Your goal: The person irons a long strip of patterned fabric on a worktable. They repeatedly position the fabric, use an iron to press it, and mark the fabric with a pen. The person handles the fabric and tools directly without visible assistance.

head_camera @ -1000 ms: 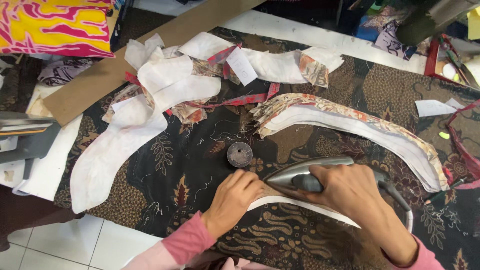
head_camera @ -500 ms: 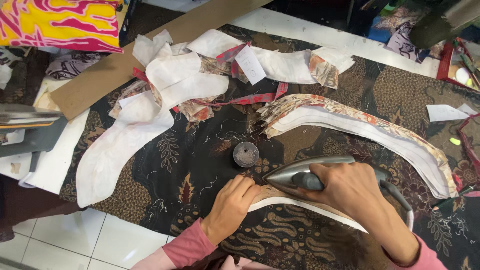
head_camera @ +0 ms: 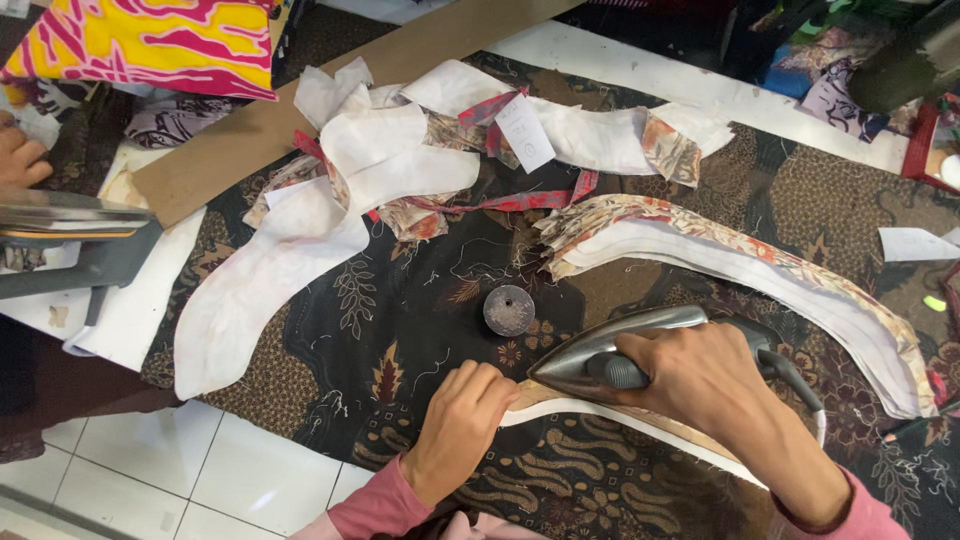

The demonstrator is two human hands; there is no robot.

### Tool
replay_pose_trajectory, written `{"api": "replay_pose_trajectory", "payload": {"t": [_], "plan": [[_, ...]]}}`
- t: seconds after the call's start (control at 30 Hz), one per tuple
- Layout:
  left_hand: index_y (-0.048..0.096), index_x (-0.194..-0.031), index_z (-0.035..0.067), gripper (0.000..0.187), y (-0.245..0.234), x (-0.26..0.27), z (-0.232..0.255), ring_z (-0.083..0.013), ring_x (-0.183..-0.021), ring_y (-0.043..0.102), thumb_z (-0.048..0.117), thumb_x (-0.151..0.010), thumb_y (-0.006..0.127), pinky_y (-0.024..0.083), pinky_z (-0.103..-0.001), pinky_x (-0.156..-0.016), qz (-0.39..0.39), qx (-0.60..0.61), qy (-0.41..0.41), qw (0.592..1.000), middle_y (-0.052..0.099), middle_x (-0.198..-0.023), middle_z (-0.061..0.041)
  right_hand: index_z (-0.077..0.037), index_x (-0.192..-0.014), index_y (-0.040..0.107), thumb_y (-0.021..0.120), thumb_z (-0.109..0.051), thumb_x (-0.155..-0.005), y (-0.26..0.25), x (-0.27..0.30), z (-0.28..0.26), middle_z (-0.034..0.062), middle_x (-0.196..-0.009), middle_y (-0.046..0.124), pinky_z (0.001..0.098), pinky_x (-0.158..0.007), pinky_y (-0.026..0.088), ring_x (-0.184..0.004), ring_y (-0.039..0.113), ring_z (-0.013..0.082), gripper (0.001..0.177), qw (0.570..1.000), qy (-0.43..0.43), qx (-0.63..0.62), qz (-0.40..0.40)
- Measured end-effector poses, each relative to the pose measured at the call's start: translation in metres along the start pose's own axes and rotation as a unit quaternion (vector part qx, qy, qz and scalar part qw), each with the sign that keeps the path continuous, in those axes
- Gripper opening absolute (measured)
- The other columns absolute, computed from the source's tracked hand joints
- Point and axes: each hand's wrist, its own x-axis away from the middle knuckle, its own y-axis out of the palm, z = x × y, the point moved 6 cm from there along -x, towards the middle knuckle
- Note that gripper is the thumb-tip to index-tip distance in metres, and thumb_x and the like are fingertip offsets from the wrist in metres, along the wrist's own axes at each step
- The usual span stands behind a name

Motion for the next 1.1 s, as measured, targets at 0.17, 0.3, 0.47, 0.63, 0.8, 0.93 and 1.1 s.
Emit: {"api": "replay_pose_trajectory", "payload": {"t": [0.17,0.3,0.47,0.63,0.8,0.93,1.1], "plan": [[0.068,-0.105,-0.003,0.024,0.001,0.005,0.001,-0.0252,-0.088,0.060,0.000,-0.081,0.066,0.050,-0.036,-0.076,0.002,-0.036,0.065,0.997,0.062,-0.095,-0.009,-0.024,-0.091,0.075,0.072,-0.071,-0.072,0.004,-0.006,-0.002,0.0084,-0.059,0.067,0.0474,-0.051,0.051,-0.054,0.069,0.0327,0.051,1.000,0.000,0.005,-0.014],[0.068,-0.104,-0.003,0.024,-0.003,0.006,0.006,-0.0253,-0.088,0.060,0.002,-0.080,0.068,0.050,-0.036,-0.075,0.012,-0.059,0.077,0.995,0.063,-0.096,-0.009,-0.025,-0.095,0.074,0.076,-0.058,-0.074,0.010,-0.016,-0.008,0.0056,-0.065,0.068,0.0468,-0.055,0.053,-0.061,0.070,0.0299,0.039,0.996,-0.018,0.003,-0.082],[0.069,-0.096,0.002,0.011,-0.010,0.010,0.001,-0.0239,-0.083,0.059,0.010,-0.090,0.072,0.048,-0.037,-0.073,0.033,-0.024,-0.040,0.998,0.062,-0.090,-0.007,-0.022,-0.100,0.074,0.083,-0.054,-0.066,0.002,-0.022,-0.017,0.0051,-0.073,0.071,0.0460,-0.058,0.055,-0.067,0.071,0.0295,0.047,0.997,-0.060,-0.008,-0.056],[0.068,-0.094,0.004,0.007,-0.008,0.014,0.002,-0.0231,-0.081,0.058,0.009,-0.092,0.072,0.047,-0.037,-0.071,0.043,-0.038,-0.030,0.998,0.059,-0.086,-0.006,-0.024,-0.105,0.073,0.080,-0.054,-0.073,0.004,-0.022,-0.017,0.0051,-0.073,0.071,0.0463,-0.061,0.055,-0.070,0.072,0.0297,0.045,0.994,-0.027,0.015,-0.105],[0.066,-0.094,0.004,0.008,-0.005,0.017,0.004,-0.0212,-0.079,0.057,0.009,-0.094,0.073,0.047,-0.035,-0.069,0.047,-0.069,-0.002,0.997,0.059,-0.086,-0.005,-0.022,-0.099,0.074,0.080,-0.054,-0.072,-0.001,-0.026,-0.021,0.0056,-0.078,0.073,0.0477,-0.062,0.056,-0.072,0.072,0.0317,0.042,0.995,-0.042,-0.004,-0.088],[0.067,-0.108,0.001,0.019,-0.008,0.024,0.004,-0.0212,-0.085,0.059,0.002,-0.088,0.069,0.050,-0.034,-0.074,0.023,-0.061,0.020,0.998,0.061,-0.095,-0.006,-0.022,-0.102,0.076,0.083,-0.044,-0.066,-0.006,-0.031,-0.028,0.0085,-0.080,0.074,0.0472,-0.060,0.056,-0.070,0.072,0.0323,0.043,0.996,-0.076,-0.014,-0.053],[0.066,-0.118,-0.005,0.033,-0.006,0.036,0.005,-0.0229,-0.092,0.060,0.001,-0.085,0.068,0.052,-0.032,-0.077,-0.008,-0.092,0.032,0.995,0.062,-0.104,-0.012,-0.019,-0.098,0.076,0.083,-0.043,-0.068,-0.005,-0.033,-0.033,0.0085,-0.085,0.075,0.0469,-0.063,0.056,-0.074,0.072,0.0336,0.040,0.993,-0.090,-0.020,-0.071]]}}
